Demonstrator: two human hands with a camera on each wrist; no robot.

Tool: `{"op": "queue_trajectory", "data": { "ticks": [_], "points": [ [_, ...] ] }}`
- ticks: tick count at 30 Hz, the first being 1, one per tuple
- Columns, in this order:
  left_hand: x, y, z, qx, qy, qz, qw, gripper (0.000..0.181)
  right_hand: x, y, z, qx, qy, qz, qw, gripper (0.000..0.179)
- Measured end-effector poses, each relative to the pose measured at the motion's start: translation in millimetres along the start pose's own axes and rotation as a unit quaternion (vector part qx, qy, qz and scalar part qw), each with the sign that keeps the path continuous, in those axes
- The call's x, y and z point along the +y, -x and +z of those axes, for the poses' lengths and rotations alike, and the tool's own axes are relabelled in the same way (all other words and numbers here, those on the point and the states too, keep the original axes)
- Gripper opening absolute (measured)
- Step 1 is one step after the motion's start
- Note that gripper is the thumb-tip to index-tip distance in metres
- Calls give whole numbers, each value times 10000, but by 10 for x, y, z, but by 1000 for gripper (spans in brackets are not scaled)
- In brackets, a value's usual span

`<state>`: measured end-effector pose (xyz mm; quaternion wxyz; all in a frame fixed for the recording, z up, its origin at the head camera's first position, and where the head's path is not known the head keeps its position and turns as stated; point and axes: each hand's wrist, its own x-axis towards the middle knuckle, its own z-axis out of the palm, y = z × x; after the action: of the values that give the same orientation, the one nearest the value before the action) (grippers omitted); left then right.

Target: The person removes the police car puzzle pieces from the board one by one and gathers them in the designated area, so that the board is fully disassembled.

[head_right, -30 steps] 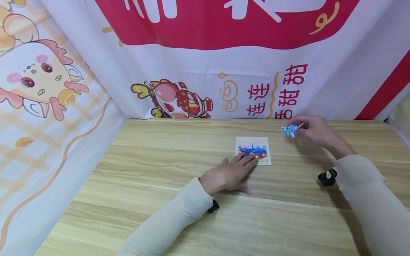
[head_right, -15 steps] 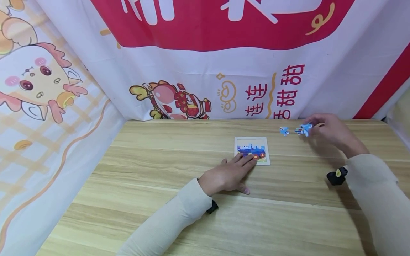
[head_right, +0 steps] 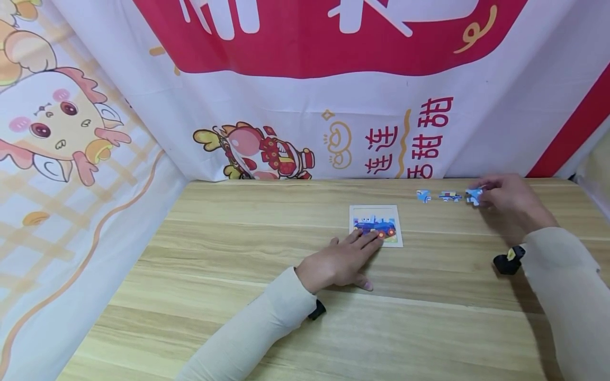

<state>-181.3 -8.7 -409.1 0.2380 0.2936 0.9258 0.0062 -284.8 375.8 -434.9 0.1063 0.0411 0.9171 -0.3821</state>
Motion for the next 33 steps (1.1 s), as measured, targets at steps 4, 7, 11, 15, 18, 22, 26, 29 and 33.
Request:
{"op": "queue_trajectory", "data": {
  "ticks": [4,7,11,15,18,22,26,29,33],
  "points": [
    [-1,-2,10,6,2,2,10000,98,75,-30,-1,39,-110,173,9998,46],
    [-2,-6,12,19,-17,16,10000,98,112,-65,6,101,-152,295,9994,47],
    [-6,-13,20,25,-14,39,10000,98,142,-119,9,153,-187,396,9989,44],
    [-8,-19,29,26,-7,38,10000,98,156,-162,-3,74,-209,448,9988,44],
    [-8,-20,31,33,3,32,10000,98,150,-184,-9,6,-138,455,9989,44],
    [-8,-13,30,28,29,20,10000,98,124,-188,-17,-115,7,418,9991,46],
    [-10,-11,21,31,46,22,10000,98,95,-173,-21,-169,126,321,9993,46],
    [-14,-12,12,26,53,23,10000,98,81,-163,-17,-139,182,238,9995,44],
    [-16,-13,10,20,56,29,10000,98,73,-146,-15,-135,217,215,9994,43]
  ]
}}
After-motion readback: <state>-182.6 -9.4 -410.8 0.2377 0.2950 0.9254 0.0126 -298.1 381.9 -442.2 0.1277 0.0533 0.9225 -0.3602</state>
